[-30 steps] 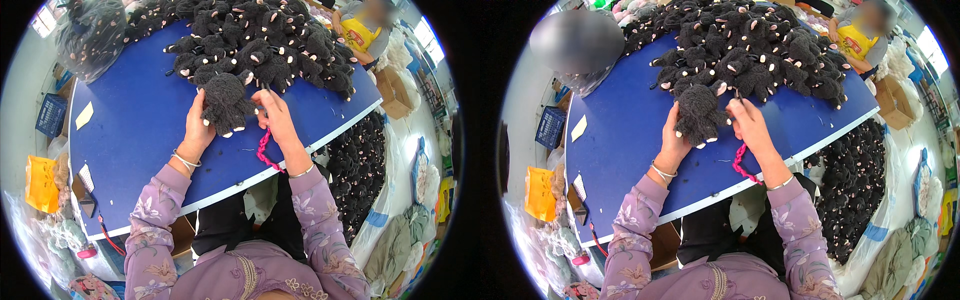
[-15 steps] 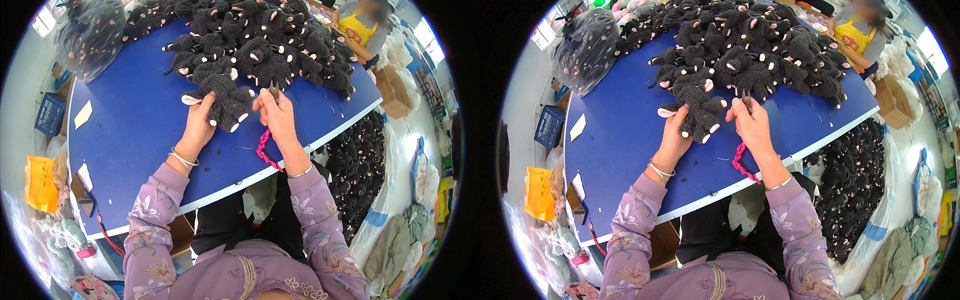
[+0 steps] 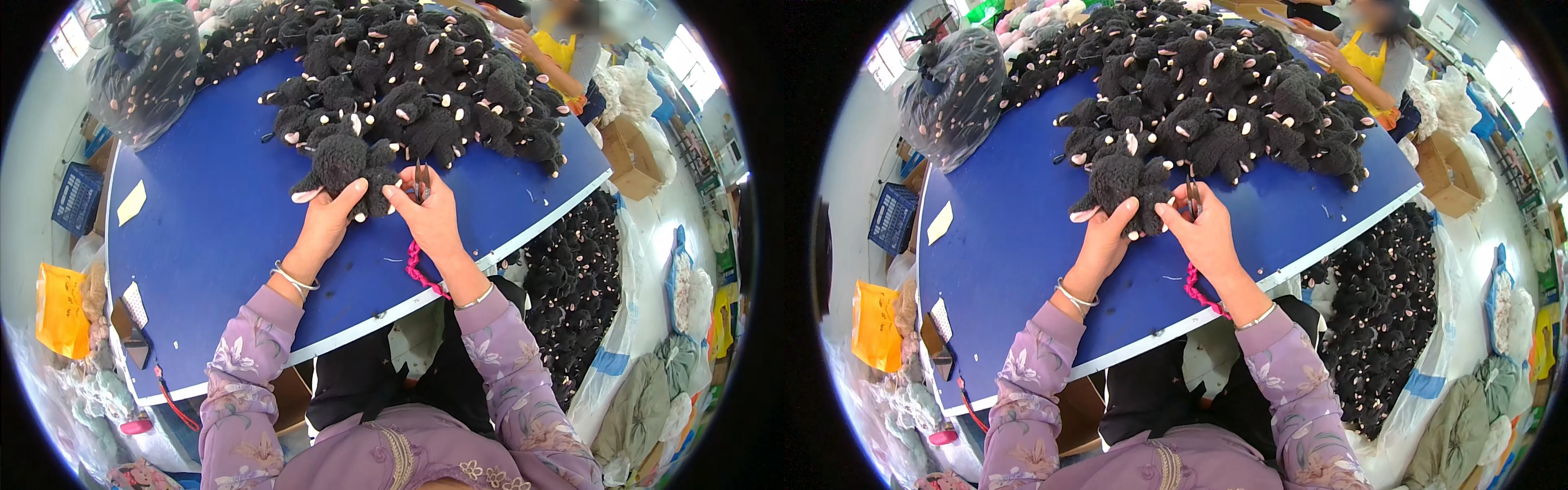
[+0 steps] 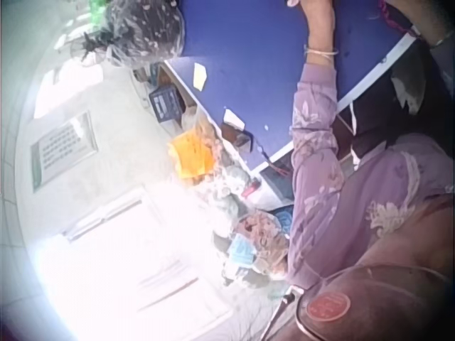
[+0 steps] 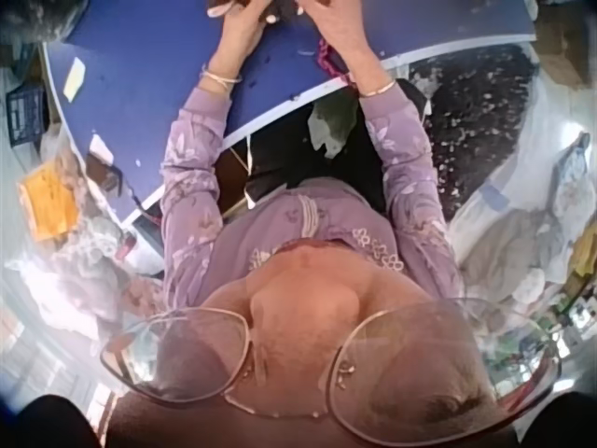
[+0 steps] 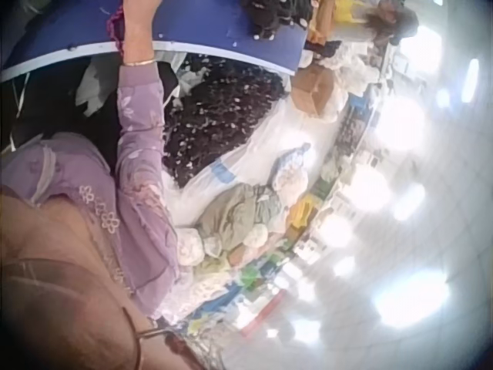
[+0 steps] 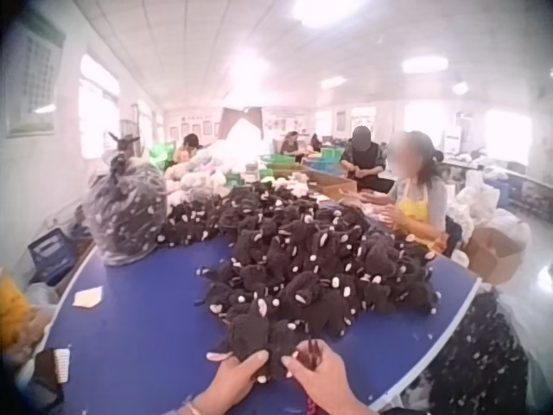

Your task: The person trims excess threads and loose fibers from small black stuffed animals using scissors. They handle each item one at a time, rotate it to access different sides, and place the finished pieces on the table.

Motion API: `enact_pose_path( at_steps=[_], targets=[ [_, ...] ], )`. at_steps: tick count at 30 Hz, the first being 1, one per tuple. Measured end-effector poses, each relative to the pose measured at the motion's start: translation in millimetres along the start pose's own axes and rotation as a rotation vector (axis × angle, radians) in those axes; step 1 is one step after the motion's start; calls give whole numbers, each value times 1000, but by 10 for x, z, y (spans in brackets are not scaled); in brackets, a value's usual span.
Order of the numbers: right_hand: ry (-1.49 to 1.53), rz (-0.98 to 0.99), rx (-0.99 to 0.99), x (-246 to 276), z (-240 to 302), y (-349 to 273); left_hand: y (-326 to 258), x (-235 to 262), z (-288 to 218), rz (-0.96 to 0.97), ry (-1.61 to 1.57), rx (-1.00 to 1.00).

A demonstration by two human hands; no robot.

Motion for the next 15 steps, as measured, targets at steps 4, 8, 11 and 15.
enact_pose_path(
  at_steps=[4,8,11,15],
  targets=[
    [-33,35,14,5,-1,-15,11,-10,21,-55,-53,23],
    [-113,44,24,-13,87,-66,7,53,42,-85,-90,45],
    [-142,61,52,-18,126,-74,-7,41,17,-96,-69,64],
    [-233,35,220,-25,160,-86,-18,49,-21,-77,-22,114]
  ],
)
Point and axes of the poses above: each hand's wrist, its own y-axis towards the middle knuckle, its own x-axis out of the back of the hand, z = x × y, the point moved 4 cm from there along y, towards the middle knuckle, and after that the axes turned 7 degrees about -x, right-handed, at the moved point
